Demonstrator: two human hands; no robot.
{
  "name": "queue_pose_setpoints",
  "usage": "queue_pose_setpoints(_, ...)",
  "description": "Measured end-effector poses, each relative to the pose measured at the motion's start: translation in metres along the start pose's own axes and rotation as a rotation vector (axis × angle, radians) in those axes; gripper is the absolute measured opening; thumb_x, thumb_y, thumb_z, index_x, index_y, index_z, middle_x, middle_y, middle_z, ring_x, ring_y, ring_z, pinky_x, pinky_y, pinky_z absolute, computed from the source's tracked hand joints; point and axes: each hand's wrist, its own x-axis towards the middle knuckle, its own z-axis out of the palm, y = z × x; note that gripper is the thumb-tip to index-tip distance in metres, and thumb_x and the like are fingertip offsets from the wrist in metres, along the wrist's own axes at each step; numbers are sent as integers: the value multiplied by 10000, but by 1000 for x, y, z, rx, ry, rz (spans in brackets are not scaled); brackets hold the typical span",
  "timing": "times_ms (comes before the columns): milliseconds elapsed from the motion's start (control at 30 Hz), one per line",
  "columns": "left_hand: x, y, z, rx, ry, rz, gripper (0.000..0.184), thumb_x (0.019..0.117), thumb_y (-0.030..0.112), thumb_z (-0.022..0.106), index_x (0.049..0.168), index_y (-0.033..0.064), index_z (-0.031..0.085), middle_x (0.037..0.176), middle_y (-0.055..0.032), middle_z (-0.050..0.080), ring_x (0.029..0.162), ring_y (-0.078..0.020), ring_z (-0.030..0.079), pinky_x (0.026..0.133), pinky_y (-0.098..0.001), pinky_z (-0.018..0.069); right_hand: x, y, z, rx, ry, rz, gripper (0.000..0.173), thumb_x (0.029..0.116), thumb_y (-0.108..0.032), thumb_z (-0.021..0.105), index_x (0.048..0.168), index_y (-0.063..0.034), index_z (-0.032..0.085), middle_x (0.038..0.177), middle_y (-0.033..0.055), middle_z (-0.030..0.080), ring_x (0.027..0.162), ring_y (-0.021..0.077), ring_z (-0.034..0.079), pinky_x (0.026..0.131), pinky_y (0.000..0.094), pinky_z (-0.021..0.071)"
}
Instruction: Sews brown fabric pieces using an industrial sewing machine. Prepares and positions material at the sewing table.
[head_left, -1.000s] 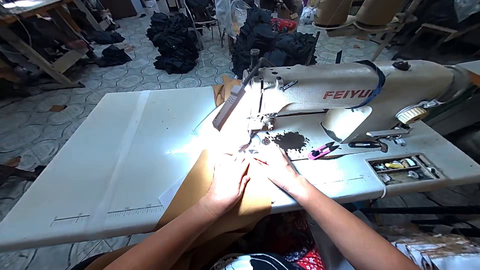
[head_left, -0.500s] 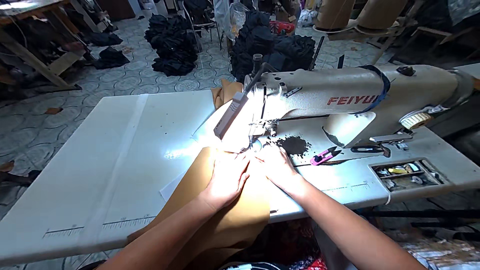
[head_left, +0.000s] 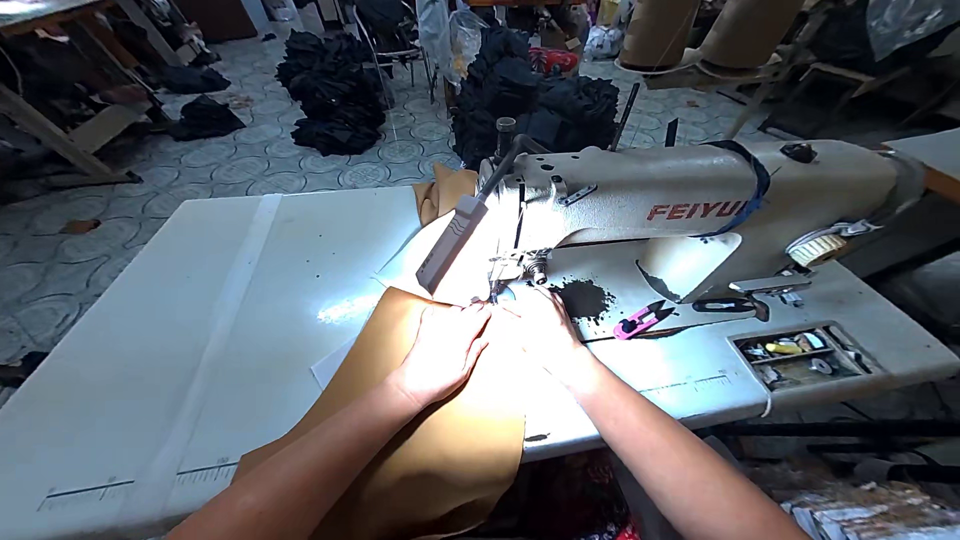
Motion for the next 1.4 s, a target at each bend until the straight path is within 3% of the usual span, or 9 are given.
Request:
queue_pose_setpoints(400,1,-1,-4,-20,-52,-26,495,1085,328,339,1481,115,547,1531,-89,531,1422,-338,481,1104,-732,267,3,5,3,-37,6,-35,307,1036,-288,567,1219,-137,761,1244,165,692,1242,332,596,1067,522,420)
queue_pose_setpoints(733,10,-11,-8,14,-75,11,500,1089,340,340,1474,98,548,1548,-81,514,1390,-327,505,1074,-665,328,6,8,8,17,33,9,321,1031,-302,588,1276,-158,737,1330,141,661,1298,327,558,1099,532,393)
queue_pose_setpoints(867,-3,0,-13,69,-84,122,415,1040,114,447,1419,26,593,1541,-135,512,1449,-319,456,1138,-581,379,2,8,10,42,97,-31,333,1020,-335,591,1212,-114,749,1288,148,681,1265,339,589,1076,568,416)
queue_pose_setpoints(933,-23,34,-21,69,-94,137,345,974,26,523,1273,-23,688,1410,-162,619,1306,-313,592,1067,-501,477,3,11,12,37,112,-51,337,1019,-353,587,1200,-126,758,1268,148,690,1255,338,596,1073,561,422)
queue_pose_setpoints(1033,-74,91,-11,127,-32,19,514,1024,368,519,1249,-61,688,1315,-231,670,1172,-369,689,952,-516,561,5,19,17,8,135,-115,317,1030,-302,564,1226,-144,757,1272,172,682,1255,359,589,1069,547,417)
queue_pose_setpoints(1100,-101,113,4,199,-3,-60,791,943,571,571,1374,-93,585,1414,-283,588,1296,-429,600,1049,-615,470,6,22,16,10,144,-159,323,1043,-264,538,1259,-135,740,1253,205,678,1234,388,598,1047,564,431)
queue_pose_setpoints(1167,-114,116,21,280,58,-82,741,873,341,726,1456,-63,514,1476,-276,536,1369,-421,537,1106,-618,393,5,25,15,108,172,-179,352,1045,-200,530,1341,-83,680,1246,242,666,1214,411,607,1050,570,439)
queue_pose_setpoints(1233,-115,112,34,383,149,-89,595,876,24,647,1461,16,540,1479,-214,560,1383,-358,540,1110,-563,403,-4,23,8,213,207,-154,395,998,-61,559,1385,-38,634,1278,265,651,1209,420,612,1060,549,453)
queue_pose_setpoints(1400,-117,106,23,198,95,-46,700,794,-51,593,1485,-35,483,1544,-224,485,1450,-379,453,1139,-635,338,-66,23,9,147,525,-281,241,972,-58,546,1076,27,746,1047,223,702,1056,383,671,912,533,523)
